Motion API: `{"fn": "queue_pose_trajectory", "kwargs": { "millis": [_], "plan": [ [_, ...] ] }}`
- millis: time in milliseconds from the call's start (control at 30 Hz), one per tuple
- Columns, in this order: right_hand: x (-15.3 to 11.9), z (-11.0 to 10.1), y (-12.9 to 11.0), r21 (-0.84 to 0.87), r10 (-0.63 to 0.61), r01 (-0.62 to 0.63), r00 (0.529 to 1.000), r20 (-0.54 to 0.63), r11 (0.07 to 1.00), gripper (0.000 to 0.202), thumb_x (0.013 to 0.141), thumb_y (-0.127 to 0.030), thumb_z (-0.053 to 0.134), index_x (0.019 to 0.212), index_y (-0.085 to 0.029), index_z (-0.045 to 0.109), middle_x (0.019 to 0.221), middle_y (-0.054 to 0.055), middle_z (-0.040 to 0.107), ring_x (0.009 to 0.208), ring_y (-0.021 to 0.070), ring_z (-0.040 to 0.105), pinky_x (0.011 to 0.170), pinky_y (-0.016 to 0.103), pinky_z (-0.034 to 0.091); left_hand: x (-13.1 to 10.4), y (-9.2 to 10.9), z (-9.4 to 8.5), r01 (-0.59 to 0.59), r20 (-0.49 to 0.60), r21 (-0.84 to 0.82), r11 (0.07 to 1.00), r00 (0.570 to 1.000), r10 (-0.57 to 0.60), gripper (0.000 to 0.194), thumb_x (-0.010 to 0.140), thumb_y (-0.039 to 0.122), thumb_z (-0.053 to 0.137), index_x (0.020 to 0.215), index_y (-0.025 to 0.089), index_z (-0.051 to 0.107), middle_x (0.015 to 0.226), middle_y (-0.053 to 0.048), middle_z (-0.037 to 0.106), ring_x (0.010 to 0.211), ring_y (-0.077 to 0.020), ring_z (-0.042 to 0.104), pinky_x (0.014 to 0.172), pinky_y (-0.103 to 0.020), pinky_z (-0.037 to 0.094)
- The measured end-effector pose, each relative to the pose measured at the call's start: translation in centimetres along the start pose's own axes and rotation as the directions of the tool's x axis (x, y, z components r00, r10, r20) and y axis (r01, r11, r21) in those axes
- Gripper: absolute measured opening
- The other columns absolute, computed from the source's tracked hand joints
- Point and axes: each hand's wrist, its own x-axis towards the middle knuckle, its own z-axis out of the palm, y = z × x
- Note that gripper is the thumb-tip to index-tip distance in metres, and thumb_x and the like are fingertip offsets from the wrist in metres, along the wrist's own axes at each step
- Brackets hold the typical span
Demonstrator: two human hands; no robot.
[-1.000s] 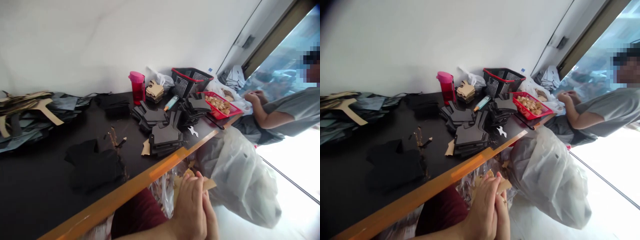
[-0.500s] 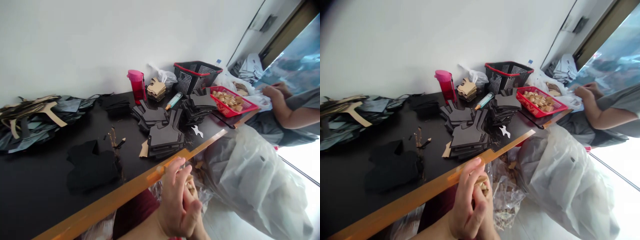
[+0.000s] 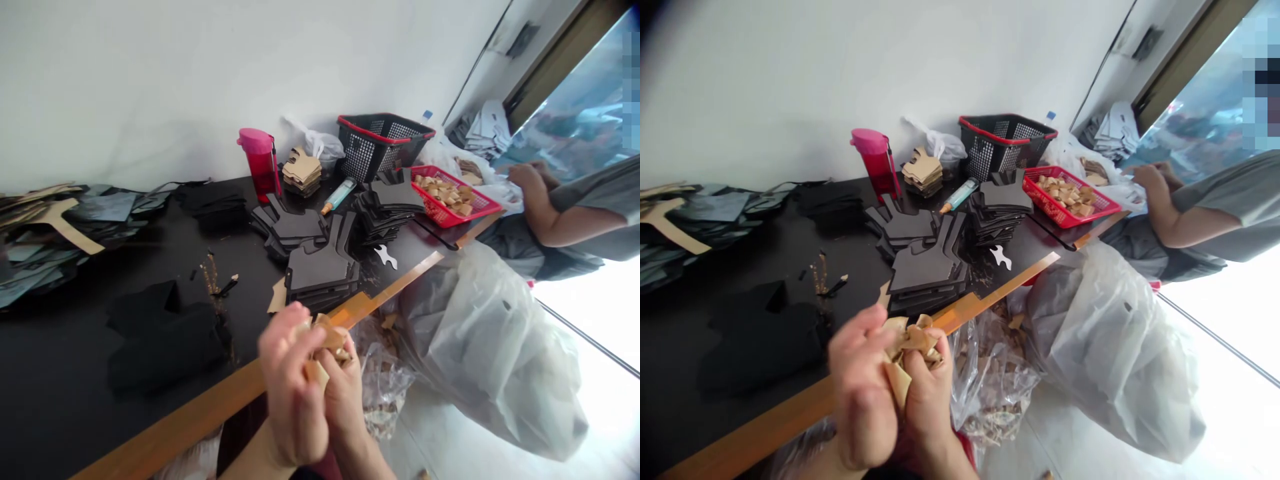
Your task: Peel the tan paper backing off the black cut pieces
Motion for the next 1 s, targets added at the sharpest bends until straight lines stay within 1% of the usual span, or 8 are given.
{"fn": "queue_pose_trajectory", "kwargs": {
  "millis": [100, 167, 333, 533, 633, 700, 833, 1000],
  "plan": [
    [1.0, -2.9, -1.1, 0.084, 0.095, -0.084, 0.986, -0.138, 0.993, 0.034, 0.064, -0.032, 0.072, 0.088, -0.023, 0.050, 0.072, -0.006, 0.061, 0.056, 0.0117, 0.057, 0.054, 0.022, 0.047, 3.1, -3.5, -1.2, 0.184, -0.116, 0.213, 0.960, 0.980, -0.163, 0.030, 0.088, 0.026, 0.044, 0.116, 0.015, 0.048, 0.118, -0.015, 0.048, 0.110, -0.0262, 0.051, 0.085, -0.041, 0.048],
    [1.3, -5.8, -1.7, 0.105, 0.147, -0.125, 0.960, -0.239, 0.987, 0.042, 0.057, -0.032, 0.077, 0.090, -0.023, 0.052, 0.069, -0.006, 0.063, 0.053, 0.0125, 0.058, 0.051, 0.022, 0.046, 4.5, -6.4, -1.4, 0.172, 0.119, 0.524, 0.834, 0.955, -0.272, 0.034, 0.084, 0.025, 0.046, 0.115, 0.012, 0.048, 0.109, -0.016, 0.053, 0.104, -0.0279, 0.053, 0.085, -0.042, 0.048],
    [0.4, -10.9, -0.9, 0.084, 0.215, -0.199, 0.918, -0.333, 0.976, 0.045, 0.056, -0.035, 0.079, 0.092, -0.022, 0.054, 0.066, -0.004, 0.064, 0.054, 0.0165, 0.061, 0.051, 0.024, 0.046, 5.0, -10.4, 0.2, 0.094, 0.348, 0.629, 0.772, 0.854, -0.387, 0.027, 0.077, 0.015, 0.049, 0.102, 0.011, 0.057, 0.083, -0.012, 0.064, 0.085, -0.0298, 0.060, 0.081, -0.043, 0.047],
    [-0.9, -9.6, 2.2, 0.114, 0.349, -0.336, 0.927, -0.136, 0.935, 0.040, 0.057, -0.032, 0.079, 0.087, -0.023, 0.055, 0.067, -0.004, 0.062, 0.057, 0.0141, 0.058, 0.055, 0.023, 0.046, 5.5, -8.8, -1.9, 0.097, 0.337, 0.700, 0.708, 0.829, -0.447, 0.022, 0.076, 0.013, 0.044, 0.092, 0.016, 0.060, 0.083, -0.009, 0.067, 0.079, -0.0257, 0.063, 0.070, -0.033, 0.047],
    [-1.4, -7.7, 2.3, 0.120, 0.374, -0.381, 0.924, 0.081, 0.917, 0.035, 0.057, -0.027, 0.078, 0.085, -0.022, 0.058, 0.069, -0.004, 0.061, 0.059, 0.0115, 0.055, 0.055, 0.020, 0.043, 3.1, -5.9, -5.1, 0.106, 0.300, 0.674, 0.731, 0.864, -0.403, 0.017, 0.080, 0.022, 0.045, 0.091, 0.021, 0.057, 0.083, -0.005, 0.065, 0.073, -0.0217, 0.063, 0.068, -0.031, 0.047],
    [-1.6, -6.6, 2.2, 0.095, 0.383, -0.414, 0.893, 0.238, 0.905, 0.041, 0.056, -0.024, 0.078, 0.094, -0.021, 0.061, 0.075, -0.002, 0.063, 0.062, 0.0114, 0.055, 0.057, 0.020, 0.042, 0.1, -4.1, -6.4, 0.088, 0.417, 0.530, 0.843, 0.839, -0.349, 0.012, 0.082, 0.028, 0.047, 0.088, 0.024, 0.057, 0.079, -0.001, 0.064, 0.068, -0.0171, 0.062, 0.064, -0.025, 0.047],
    [-2.0, -6.9, 2.9, 0.016, 0.430, -0.465, 0.832, 0.350, 0.885, 0.050, 0.054, -0.022, 0.077, 0.102, -0.019, 0.064, 0.075, -0.002, 0.062, 0.062, 0.0106, 0.052, 0.059, 0.021, 0.042, -5.3, -2.4, -4.8, 0.202, 0.662, 0.346, 0.916, 0.639, -0.391, 0.019, 0.080, 0.015, 0.043, 0.083, 0.022, 0.060, 0.087, -0.003, 0.065, 0.080, -0.0163, 0.063, 0.071, -0.023, 0.050],
    [-1.6, -13.1, 5.4, -0.154, 0.435, -0.429, 0.900, 0.008, 0.890, 0.025, 0.057, -0.026, 0.071, 0.079, -0.017, 0.063, 0.063, -0.003, 0.059, 0.056, 0.0119, 0.054, 0.057, 0.022, 0.044, -8.0, -3.2, 0.4, 0.469, 0.843, 0.292, 0.834, 0.285, -0.456, 0.032, 0.077, 0.009, 0.042, 0.095, 0.022, 0.065, 0.102, -0.006, 0.065, 0.097, -0.0184, 0.061, 0.091, -0.030, 0.047]
  ]
}}
